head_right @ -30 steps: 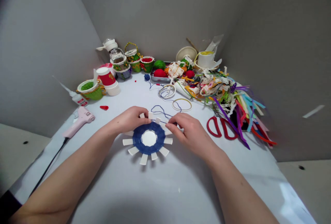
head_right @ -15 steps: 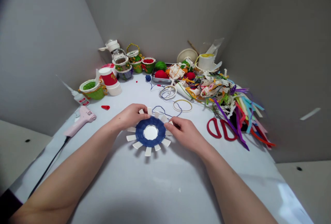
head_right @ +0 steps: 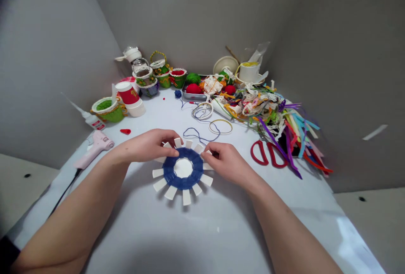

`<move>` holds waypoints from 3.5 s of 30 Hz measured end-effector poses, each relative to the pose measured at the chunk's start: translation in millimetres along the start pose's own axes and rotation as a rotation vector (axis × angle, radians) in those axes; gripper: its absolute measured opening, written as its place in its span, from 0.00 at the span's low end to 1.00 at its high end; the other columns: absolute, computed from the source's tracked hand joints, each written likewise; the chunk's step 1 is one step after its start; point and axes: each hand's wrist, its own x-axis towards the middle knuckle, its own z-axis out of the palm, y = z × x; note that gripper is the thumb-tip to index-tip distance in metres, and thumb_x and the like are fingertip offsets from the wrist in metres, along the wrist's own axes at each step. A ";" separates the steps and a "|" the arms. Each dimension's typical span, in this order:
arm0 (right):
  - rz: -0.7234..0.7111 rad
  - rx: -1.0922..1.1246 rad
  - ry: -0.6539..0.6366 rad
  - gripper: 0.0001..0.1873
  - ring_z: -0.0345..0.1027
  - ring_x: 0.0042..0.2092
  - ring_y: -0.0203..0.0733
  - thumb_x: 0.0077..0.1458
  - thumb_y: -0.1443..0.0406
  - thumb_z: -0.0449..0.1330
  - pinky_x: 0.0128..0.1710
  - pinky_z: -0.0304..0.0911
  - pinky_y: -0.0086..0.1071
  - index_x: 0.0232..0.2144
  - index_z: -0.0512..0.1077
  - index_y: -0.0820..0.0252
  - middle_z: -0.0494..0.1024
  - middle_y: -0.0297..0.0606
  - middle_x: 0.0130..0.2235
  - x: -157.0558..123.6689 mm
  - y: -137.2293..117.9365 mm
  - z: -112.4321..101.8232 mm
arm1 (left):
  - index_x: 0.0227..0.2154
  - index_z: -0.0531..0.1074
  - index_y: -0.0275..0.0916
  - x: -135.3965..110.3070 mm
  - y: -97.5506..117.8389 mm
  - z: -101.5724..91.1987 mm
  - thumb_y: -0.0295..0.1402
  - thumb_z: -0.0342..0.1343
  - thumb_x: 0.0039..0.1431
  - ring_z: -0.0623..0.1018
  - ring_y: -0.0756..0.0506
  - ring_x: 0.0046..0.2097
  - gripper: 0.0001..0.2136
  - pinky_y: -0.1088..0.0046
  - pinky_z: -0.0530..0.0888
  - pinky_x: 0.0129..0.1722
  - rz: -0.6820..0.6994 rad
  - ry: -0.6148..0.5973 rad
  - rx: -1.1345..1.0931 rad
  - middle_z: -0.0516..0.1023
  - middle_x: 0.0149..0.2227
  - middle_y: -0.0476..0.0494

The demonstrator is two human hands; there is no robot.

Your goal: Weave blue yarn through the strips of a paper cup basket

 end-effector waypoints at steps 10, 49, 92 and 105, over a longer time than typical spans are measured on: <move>-0.083 -0.097 -0.119 0.13 0.54 0.25 0.32 0.58 0.62 0.52 0.23 0.49 0.26 0.24 0.68 0.61 0.64 0.29 0.21 -13.9 -16.5 1.8 | 0.30 0.74 0.39 0.9 20.7 33.0 0.34 0.55 0.53 0.71 0.49 0.31 0.06 0.75 0.62 0.30 0.195 0.002 0.163 0.76 0.28 0.49; -0.067 -0.073 0.004 0.22 0.55 0.27 0.34 0.60 0.53 0.48 0.26 0.51 0.28 0.20 0.62 0.61 0.62 0.30 0.23 0.0 1.6 3.2 | 0.26 0.73 0.37 23.7 -15.3 22.8 0.40 0.52 0.50 0.70 0.49 0.30 0.11 0.75 0.65 0.29 -0.128 0.305 -0.067 0.74 0.27 0.49; -0.142 0.037 0.056 0.10 0.65 0.31 0.35 0.57 0.59 0.57 0.29 0.58 0.27 0.30 0.72 0.60 0.74 0.35 0.29 -9.7 -5.6 -10.7 | 0.24 0.76 0.38 13.7 6.1 26.6 0.37 0.55 0.50 0.69 0.49 0.28 0.09 0.74 0.62 0.28 -0.089 0.185 0.256 0.75 0.25 0.47; -0.468 -0.214 0.077 0.13 0.64 0.36 0.41 0.61 0.61 0.51 0.37 0.58 0.35 0.32 0.73 0.60 0.73 0.40 0.31 -2.9 9.4 -18.5 | 0.24 0.75 0.37 18.7 -5.5 18.3 0.38 0.54 0.49 0.69 0.50 0.26 0.10 0.74 0.62 0.27 -0.109 0.205 0.119 0.74 0.23 0.49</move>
